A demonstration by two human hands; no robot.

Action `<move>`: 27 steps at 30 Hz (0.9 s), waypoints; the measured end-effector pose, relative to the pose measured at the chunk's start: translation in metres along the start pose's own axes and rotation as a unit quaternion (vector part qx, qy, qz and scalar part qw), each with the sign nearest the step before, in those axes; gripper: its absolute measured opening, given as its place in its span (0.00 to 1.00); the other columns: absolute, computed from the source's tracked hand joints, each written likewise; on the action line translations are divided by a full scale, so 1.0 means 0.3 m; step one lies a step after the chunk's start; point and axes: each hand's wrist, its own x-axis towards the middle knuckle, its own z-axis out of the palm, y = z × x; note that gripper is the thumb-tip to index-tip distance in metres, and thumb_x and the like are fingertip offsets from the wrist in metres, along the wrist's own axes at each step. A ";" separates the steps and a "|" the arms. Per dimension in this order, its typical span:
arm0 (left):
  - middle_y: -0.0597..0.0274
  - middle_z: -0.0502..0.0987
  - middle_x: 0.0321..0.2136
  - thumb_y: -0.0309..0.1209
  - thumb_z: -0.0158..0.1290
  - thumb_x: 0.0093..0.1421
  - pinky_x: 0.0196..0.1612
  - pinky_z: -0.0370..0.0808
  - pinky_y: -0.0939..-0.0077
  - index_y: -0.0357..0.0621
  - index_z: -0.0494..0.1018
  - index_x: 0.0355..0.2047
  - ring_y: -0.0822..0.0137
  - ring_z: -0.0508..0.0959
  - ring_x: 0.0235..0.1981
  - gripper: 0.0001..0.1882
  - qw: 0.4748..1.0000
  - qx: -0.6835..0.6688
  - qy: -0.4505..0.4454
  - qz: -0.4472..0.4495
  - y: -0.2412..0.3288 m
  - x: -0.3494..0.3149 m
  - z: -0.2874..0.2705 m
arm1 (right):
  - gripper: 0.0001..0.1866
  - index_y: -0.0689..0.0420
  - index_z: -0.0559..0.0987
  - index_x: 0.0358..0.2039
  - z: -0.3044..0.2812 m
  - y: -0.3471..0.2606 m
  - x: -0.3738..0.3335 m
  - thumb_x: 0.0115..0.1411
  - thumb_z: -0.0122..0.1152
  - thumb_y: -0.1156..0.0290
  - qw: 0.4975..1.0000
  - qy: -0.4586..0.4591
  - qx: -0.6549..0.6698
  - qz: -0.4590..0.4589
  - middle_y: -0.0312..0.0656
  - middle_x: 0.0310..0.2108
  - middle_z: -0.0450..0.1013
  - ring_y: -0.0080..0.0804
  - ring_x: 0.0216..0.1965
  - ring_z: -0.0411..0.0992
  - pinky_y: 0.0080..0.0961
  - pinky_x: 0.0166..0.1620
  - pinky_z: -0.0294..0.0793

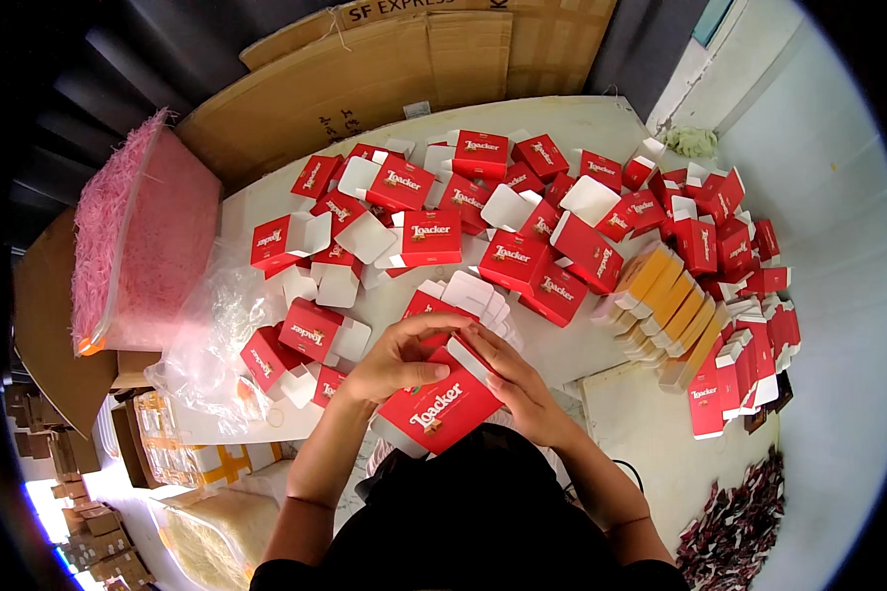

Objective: The person assembles cardboard boxes by hand, folding the flaps and sides of several red and white boxes one at a time on a table.

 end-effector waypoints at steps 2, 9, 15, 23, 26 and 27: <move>0.64 0.68 0.47 0.15 0.54 0.46 0.47 0.67 0.81 0.42 0.67 0.50 0.73 0.66 0.48 0.28 1.000 0.000 -0.002 -0.005 0.008 -0.002 0.001 | 0.26 0.64 0.56 0.59 0.005 0.004 0.003 0.58 0.35 0.72 1.000 0.005 -0.016 -0.009 0.52 0.60 0.50 0.42 0.62 0.49 0.30 0.61 0.45; 0.64 0.68 0.46 0.14 0.54 0.46 0.49 0.66 0.81 0.42 0.67 0.50 0.74 0.66 0.47 0.28 1.000 -0.021 -0.008 0.007 0.011 -0.017 0.002 | 0.26 0.64 0.57 0.58 0.016 0.025 0.005 0.57 0.37 0.75 0.999 0.017 -0.033 -0.033 0.52 0.59 0.54 0.42 0.61 0.51 0.30 0.60 0.47; 0.63 0.70 0.45 0.14 0.52 0.48 0.43 0.70 0.82 0.41 0.68 0.49 0.76 0.70 0.42 0.25 1.000 -0.011 -0.025 0.000 -0.011 -0.012 -0.026 | 0.25 0.65 0.60 0.56 0.016 0.032 0.003 0.57 0.37 0.76 0.999 0.000 -0.012 -0.047 0.52 0.58 0.54 0.41 0.60 0.52 0.30 0.60 0.48; 0.62 0.72 0.42 0.15 0.52 0.49 0.34 0.70 0.85 0.38 0.70 0.45 0.77 0.72 0.37 0.20 0.995 0.075 0.018 0.059 -0.041 -0.019 -0.034 | 0.28 0.64 0.57 0.58 0.064 0.062 -0.005 0.59 0.40 0.65 0.993 -0.004 -0.040 -0.107 0.54 0.61 0.43 0.45 0.60 0.50 0.36 0.60 0.48; 0.62 0.72 0.40 0.15 0.53 0.49 0.33 0.70 0.85 0.38 0.71 0.44 0.76 0.72 0.37 0.19 0.996 0.064 0.033 0.052 -0.030 -0.030 -0.032 | 0.30 0.60 0.54 0.60 0.083 0.063 -0.003 0.58 0.47 0.66 0.994 -0.002 -0.079 -0.075 0.54 0.61 0.42 0.46 0.60 0.50 0.37 0.59 0.50; 0.62 0.72 0.39 0.16 0.53 0.49 0.33 0.70 0.84 0.37 0.71 0.43 0.76 0.72 0.37 0.19 0.997 0.053 0.039 0.043 -0.027 -0.028 -0.024 | 0.31 0.57 0.55 0.60 0.082 0.059 0.003 0.57 0.51 0.67 0.986 0.041 -0.141 -0.079 0.52 0.60 0.46 0.42 0.59 0.53 0.34 0.58 0.53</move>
